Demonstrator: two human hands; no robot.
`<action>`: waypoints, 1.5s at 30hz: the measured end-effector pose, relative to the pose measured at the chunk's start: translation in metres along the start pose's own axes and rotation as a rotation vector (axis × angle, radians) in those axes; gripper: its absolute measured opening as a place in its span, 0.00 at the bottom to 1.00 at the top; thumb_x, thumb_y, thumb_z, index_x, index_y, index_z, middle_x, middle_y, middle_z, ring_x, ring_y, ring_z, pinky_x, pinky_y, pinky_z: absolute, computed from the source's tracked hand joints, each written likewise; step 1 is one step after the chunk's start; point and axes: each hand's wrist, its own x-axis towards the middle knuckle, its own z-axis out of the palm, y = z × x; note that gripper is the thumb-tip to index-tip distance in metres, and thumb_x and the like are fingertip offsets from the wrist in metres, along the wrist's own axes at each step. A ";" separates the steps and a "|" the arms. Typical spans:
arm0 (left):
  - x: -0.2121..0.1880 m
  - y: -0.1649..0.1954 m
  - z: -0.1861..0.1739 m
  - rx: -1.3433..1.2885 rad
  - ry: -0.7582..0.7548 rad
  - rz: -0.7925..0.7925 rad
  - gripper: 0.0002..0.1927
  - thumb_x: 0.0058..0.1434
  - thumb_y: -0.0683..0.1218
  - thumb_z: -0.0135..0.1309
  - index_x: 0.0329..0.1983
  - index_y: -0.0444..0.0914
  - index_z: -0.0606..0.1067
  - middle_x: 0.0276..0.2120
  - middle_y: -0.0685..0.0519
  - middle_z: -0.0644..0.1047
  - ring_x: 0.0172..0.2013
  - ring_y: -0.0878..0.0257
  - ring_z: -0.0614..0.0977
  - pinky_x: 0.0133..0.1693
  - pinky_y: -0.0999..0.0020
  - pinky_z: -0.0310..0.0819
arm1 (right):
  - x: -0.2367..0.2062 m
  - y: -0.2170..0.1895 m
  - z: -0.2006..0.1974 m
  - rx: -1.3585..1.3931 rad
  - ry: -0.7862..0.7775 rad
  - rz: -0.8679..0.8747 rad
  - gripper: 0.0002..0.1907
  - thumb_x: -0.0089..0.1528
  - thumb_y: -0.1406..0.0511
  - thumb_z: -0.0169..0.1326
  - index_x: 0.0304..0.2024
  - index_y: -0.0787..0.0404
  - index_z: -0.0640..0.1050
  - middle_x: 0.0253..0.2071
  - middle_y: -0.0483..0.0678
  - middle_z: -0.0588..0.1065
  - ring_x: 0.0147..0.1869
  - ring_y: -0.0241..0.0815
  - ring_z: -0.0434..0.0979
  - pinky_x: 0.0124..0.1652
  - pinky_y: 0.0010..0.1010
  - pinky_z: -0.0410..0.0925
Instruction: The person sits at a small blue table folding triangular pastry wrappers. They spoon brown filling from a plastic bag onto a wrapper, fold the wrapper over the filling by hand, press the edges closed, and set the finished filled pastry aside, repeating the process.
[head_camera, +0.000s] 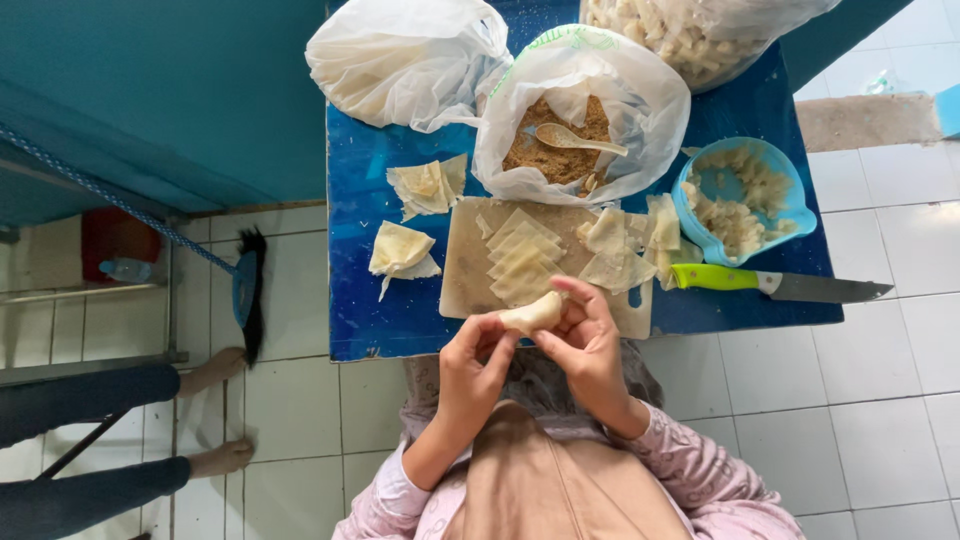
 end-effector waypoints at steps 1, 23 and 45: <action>-0.002 -0.002 0.001 0.018 0.002 0.068 0.07 0.65 0.36 0.56 0.46 0.31 0.74 0.43 0.51 0.81 0.42 0.70 0.83 0.44 0.75 0.79 | -0.002 0.001 -0.007 -0.079 -0.007 0.035 0.21 0.61 0.76 0.57 0.57 0.64 0.72 0.43 0.49 0.78 0.46 0.35 0.80 0.47 0.27 0.73; 0.037 0.024 0.022 0.912 0.057 0.354 0.12 0.65 0.40 0.54 0.52 0.34 0.75 0.44 0.43 0.76 0.36 0.44 0.81 0.33 0.56 0.76 | 0.012 -0.026 -0.002 -1.257 -0.009 -0.544 0.10 0.57 0.68 0.63 0.42 0.59 0.81 0.33 0.50 0.73 0.39 0.51 0.74 0.38 0.40 0.67; 0.034 0.008 0.012 0.792 0.090 0.388 0.14 0.63 0.38 0.58 0.52 0.40 0.76 0.49 0.47 0.74 0.27 0.59 0.80 0.27 0.66 0.75 | 0.042 -0.113 -0.163 -1.730 0.080 -0.329 0.09 0.57 0.68 0.64 0.39 0.57 0.78 0.65 0.50 0.68 0.80 0.58 0.54 0.73 0.64 0.43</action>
